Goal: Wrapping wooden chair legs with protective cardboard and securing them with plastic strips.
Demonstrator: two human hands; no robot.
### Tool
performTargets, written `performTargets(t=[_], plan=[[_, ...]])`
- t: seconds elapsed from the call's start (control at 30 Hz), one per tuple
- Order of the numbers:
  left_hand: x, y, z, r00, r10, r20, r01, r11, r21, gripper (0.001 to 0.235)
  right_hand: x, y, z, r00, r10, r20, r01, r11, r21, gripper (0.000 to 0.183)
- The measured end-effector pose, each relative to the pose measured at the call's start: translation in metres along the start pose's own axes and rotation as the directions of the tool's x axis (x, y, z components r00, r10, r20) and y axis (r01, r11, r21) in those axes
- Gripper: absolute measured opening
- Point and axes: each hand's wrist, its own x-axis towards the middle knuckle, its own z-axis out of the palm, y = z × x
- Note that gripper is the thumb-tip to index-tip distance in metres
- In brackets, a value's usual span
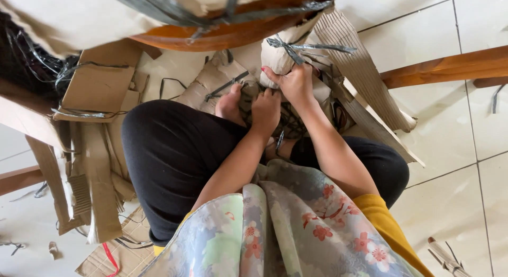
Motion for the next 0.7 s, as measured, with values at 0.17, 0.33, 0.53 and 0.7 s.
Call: performTargets(t=[0.17, 0.33, 0.53, 0.7], plan=[[-0.004, 0.011, -0.037, 0.989, -0.141, 0.050, 0.150, 0.938, -0.314, 0.022, 0.007, 0.010, -0.024, 0.932, 0.165, 0.323, -0.214, 0.969, 0.123, 0.054], [-0.008, -0.004, -0.025, 0.982, -0.021, 0.187, 0.063, 0.973, -0.222, 0.011, -0.003, 0.045, -0.079, 0.446, 0.563, 0.696, -0.582, 0.773, -0.253, 0.073], [-0.010, -0.003, -0.076, 0.977, 0.008, 0.213, 0.074, 0.925, -0.373, 0.010, 0.003, -0.001, -0.134, 0.415, 0.540, 0.732, -0.439, 0.824, -0.359, 0.014], [-0.020, -0.018, -0.078, 0.960, 0.042, 0.275, 0.088, 0.892, -0.443, 0.015, -0.001, 0.009, -0.163, 0.574, 0.499, 0.649, -0.432, 0.858, -0.278, 0.012]])
